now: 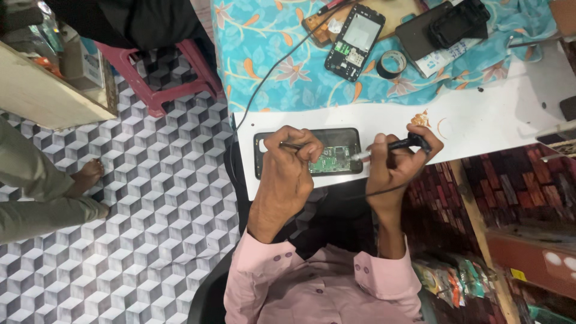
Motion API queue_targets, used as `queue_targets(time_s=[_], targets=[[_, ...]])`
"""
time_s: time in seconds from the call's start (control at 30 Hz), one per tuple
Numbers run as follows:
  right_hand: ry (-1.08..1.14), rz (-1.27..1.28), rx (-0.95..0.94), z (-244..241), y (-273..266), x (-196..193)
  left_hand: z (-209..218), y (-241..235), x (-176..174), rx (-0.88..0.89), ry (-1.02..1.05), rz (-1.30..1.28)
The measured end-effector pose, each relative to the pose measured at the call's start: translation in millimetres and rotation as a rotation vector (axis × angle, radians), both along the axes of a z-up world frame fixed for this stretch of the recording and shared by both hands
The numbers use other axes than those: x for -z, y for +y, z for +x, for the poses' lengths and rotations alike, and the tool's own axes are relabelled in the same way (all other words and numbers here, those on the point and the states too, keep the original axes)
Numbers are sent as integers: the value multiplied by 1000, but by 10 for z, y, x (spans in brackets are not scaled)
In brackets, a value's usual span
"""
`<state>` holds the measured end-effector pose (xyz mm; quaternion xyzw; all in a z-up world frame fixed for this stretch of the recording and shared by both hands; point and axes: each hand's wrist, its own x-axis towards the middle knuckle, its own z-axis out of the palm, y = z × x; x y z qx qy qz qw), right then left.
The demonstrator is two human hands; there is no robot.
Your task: The person uses a soldering iron and tweezers to work on a smartphone motherboard placed on a white surface. They repeatedly apply heat and manipulate small components on the circuit board.
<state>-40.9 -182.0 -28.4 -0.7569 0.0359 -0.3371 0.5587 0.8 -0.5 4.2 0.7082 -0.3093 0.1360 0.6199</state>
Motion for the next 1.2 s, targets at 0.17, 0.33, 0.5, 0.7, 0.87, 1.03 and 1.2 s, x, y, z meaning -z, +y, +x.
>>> queue_targets(time_s=[0.17, 0.33, 0.5, 0.7, 0.87, 1.03, 1.2], targets=[[-21, -3, 15, -9, 12, 22, -21, -15, -2, -15, 51, -7], [-45, -35, 28, 6, 33, 87, -25, -9, -7, -10, 50, -19], [-48, -77, 23, 4, 11, 161, -30, -5, 22, -21, -2, -12], [-22, -30, 3, -43, -4, 140, -10, -23, 24, -11, -8, -25], [-6, -56, 54, -1, 10, 6, -8, -11, -9, 18, -30, -41], [56, 77, 49, 25, 55, -133, -16, -1, 14, 19, -2, -41], [80, 146, 109, 107, 36, -202, -3, -6, 25, 40, 5, -55]])
